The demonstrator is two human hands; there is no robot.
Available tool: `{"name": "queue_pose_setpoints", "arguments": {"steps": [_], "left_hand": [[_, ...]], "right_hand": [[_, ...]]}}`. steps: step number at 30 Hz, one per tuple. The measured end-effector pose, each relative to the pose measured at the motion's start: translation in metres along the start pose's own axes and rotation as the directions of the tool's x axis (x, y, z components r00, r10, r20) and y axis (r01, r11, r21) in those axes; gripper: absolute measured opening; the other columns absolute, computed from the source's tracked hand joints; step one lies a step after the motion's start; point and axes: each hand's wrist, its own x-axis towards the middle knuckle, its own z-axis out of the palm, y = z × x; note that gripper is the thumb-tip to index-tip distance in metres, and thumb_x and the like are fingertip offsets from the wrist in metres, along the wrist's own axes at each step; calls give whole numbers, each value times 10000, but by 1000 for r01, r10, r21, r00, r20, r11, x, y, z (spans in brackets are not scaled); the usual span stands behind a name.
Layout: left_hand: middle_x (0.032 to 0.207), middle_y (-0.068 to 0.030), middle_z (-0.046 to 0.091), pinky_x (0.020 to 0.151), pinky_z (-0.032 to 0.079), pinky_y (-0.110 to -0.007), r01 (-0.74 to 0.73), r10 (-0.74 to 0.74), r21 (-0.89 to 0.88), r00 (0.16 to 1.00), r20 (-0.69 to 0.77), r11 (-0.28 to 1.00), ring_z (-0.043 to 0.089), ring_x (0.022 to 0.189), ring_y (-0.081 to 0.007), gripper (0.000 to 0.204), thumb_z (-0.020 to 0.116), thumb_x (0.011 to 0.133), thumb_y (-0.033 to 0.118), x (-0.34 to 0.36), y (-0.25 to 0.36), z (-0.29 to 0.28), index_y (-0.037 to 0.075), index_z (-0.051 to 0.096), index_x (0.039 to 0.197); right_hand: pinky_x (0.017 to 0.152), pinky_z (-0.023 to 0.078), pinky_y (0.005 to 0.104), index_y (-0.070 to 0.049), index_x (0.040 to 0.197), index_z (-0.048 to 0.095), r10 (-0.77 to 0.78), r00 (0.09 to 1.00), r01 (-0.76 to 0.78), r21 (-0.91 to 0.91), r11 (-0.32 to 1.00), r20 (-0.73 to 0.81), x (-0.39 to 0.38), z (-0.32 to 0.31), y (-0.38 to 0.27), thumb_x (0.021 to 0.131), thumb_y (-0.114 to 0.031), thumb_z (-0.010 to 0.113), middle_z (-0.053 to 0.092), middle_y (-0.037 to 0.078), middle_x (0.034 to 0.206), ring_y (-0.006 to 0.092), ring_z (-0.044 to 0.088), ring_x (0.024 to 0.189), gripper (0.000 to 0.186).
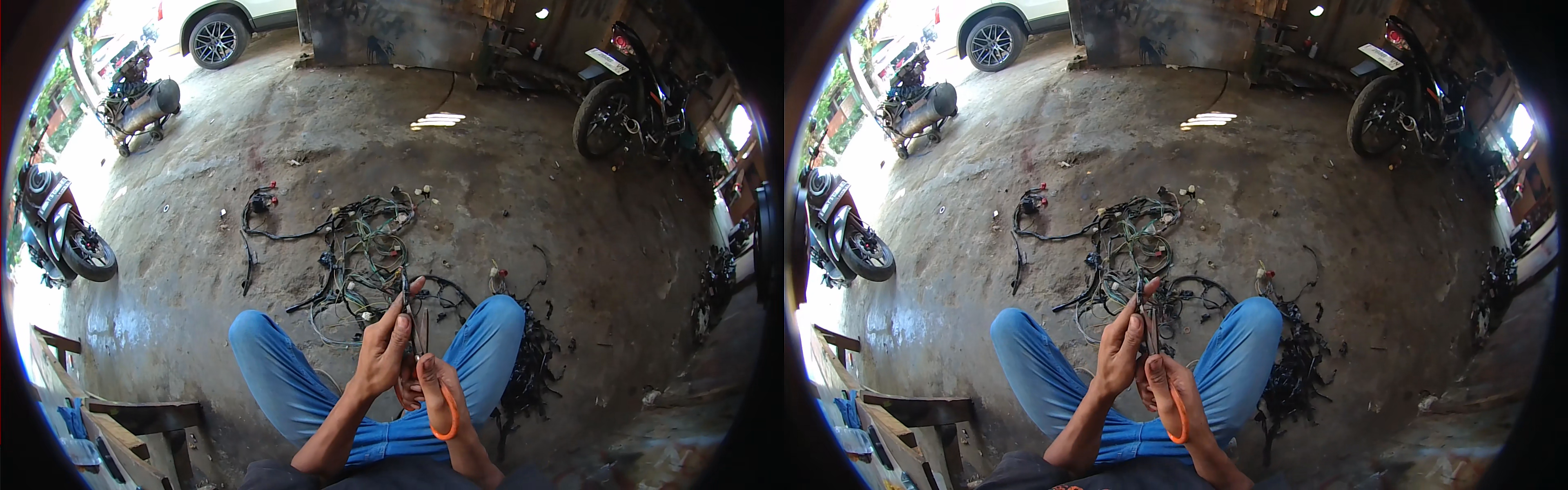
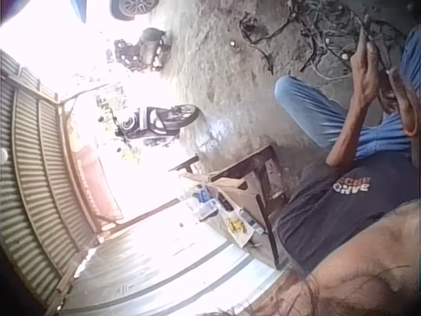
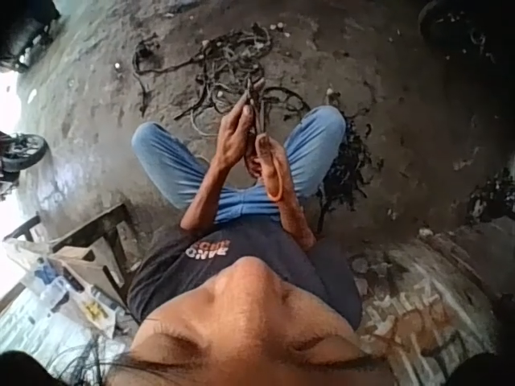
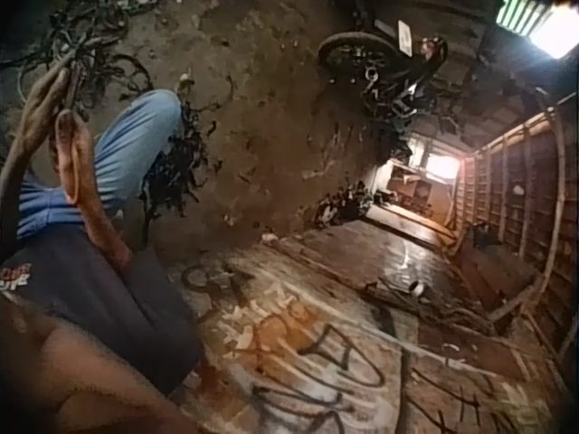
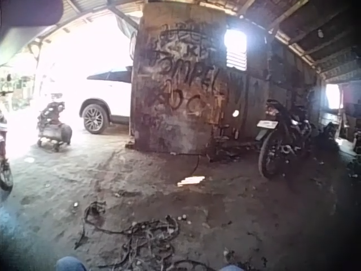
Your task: Inspecting and repairing a motorcycle electrical wiring harness using scissors.
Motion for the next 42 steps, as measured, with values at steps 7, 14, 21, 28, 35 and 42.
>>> {"name": "queue_pose_setpoints", "arguments": {"steps": [7, 14, 21, 28, 35, 42], "left_hand": [[644, 81, 333, 580, 264, -237, -4, 4, 53, 1000, 9, 999, 301, 605, -54, 521, 388, 1095, 334, 3, 9, 4, 53, 428, 1532], [644, 46, 380, 537, 331, -239, -55, 54, 63, 998, 14, 996, 377, 566, -48, 483, 405, 1105, 316, -2, 0, 5, 100, 435, 1535], [636, 44, 409, 529, 356, -237, -34, 33, 37, 999, 34, 999, 419, 543, -46, 473, 408, 1106, 306, -3, 1, 7, 109, 434, 1536], [605, 33, 438, 521, 353, -245, -58, 58, 43, 998, -7, 997, 413, 540, -52, 449, 447, 1093, 291, -4, 0, 12, 103, 492, 1497], [630, 51, 430, 531, 328, -236, -80, 81, 148, 997, -3, 986, 379, 569, -52, 444, 471, 1087, 297, 1, 2, 7, 110, 516, 1487], [788, 83, 497, 645, 348, -195, 148, -73, -308, 967, 244, 940, 376, 714, -24, 606, 560, 1050, 350, 12, -9, 2, 100, 374, 1570]], "right_hand": [[466, 267, 229, -65, 826, 489, 0, 1000, 1, 70, 998, -9, 2, 0, -4, 1075, -479, 444, 365, -48, 632, 46, 335, 507, 485], [461, 255, 236, -71, 820, 466, -7, 1000, 8, 109, 994, -6, 3, -1, 0, 1081, -465, 437, 346, -52, 622, 42, 305, 494, 473], [454, 260, 245, -70, 814, 457, -13, 999, 16, 120, 993, -30, 1, 1, -2, 1082, -471, 424, 327, -52, 609, 54, 287, 472, 484], [449, 276, 250, -74, 806, 453, -42, 999, 45, 112, 993, -33, 1, 1, -2, 1079, -477, 430, 332, -49, 607, 58, 310, 468, 487], [427, 321, 237, -47, 838, 527, -8, 999, 10, 55, 998, -47, -1, -3, -10, 1073, -495, 433, 398, -29, 584, 64, 376, 452, 513], [380, 331, 225, -21, 868, 594, 18, 999, -17, 30, 999, -31, -7, -15, -11, 1068, -506, 432, 445, -15, 517, 64, 399, 390, 550]]}}
